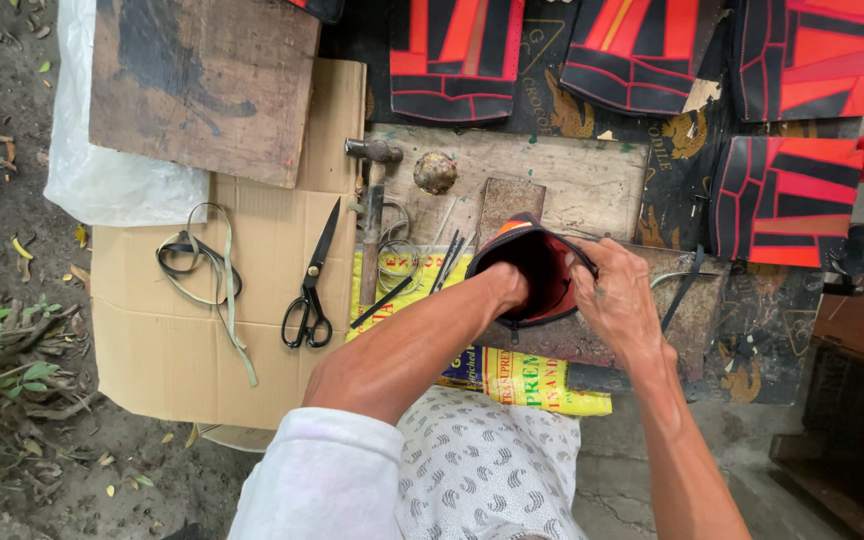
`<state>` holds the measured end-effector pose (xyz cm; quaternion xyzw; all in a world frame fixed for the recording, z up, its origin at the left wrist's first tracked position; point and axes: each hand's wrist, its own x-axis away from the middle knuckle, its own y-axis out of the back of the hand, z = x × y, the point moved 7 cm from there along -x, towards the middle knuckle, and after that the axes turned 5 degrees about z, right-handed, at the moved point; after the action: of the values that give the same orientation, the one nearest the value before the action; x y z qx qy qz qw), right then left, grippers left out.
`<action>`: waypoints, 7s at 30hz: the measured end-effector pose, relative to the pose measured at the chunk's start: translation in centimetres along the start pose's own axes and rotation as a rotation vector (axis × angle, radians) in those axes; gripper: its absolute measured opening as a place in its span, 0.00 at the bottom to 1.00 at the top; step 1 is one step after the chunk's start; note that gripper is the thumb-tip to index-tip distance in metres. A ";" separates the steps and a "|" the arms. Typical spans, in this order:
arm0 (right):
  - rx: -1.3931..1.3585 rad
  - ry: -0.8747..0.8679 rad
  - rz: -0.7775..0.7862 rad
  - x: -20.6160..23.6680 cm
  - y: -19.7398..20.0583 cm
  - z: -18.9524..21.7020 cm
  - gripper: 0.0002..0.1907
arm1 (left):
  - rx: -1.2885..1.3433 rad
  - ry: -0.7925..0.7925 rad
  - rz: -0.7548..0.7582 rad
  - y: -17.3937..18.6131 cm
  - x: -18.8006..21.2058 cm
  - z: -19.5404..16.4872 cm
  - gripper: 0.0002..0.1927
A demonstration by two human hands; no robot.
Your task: The person attaches a black leather strap to a patchwork leather pouch, pressing and pinching the strap ends onto the bag's edge. They then trim excess strap material with scissors, turn the pouch right-side out by pushing through its opening, and hammer the seam flat on the work board.
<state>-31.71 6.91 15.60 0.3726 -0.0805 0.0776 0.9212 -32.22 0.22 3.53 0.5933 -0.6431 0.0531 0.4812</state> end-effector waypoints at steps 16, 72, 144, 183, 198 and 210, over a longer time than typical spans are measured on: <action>-0.002 0.057 -0.003 0.0 -0.3 -0.4 0.16 | -0.016 0.031 0.016 0.2 0.0 0.4 0.14; 0.266 0.121 -0.112 7.9 -4.2 3.7 0.17 | 0.654 0.478 -1.269 2.9 16.1 26.0 0.13; 0.095 0.212 -0.280 13.0 -5.2 1.7 0.09 | 0.449 -0.505 -1.041 3.3 15.0 -4.6 0.13; 0.044 0.262 -0.292 13.9 -6.6 -1.6 0.09 | 0.522 -0.455 -0.938 1.6 14.8 -7.1 0.14; 0.107 0.259 -0.302 12.7 -5.7 -0.8 0.14 | 0.496 -0.502 -0.999 3.4 14.5 -6.2 0.15; 0.085 0.218 -0.254 12.0 -5.1 -0.7 0.16 | 0.453 -0.497 -0.995 5.2 13.0 -4.4 0.15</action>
<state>-18.90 4.77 14.14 0.4078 0.0708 0.0039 0.9103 -31.87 -4.68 17.32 0.9056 -0.3540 -0.1831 0.1449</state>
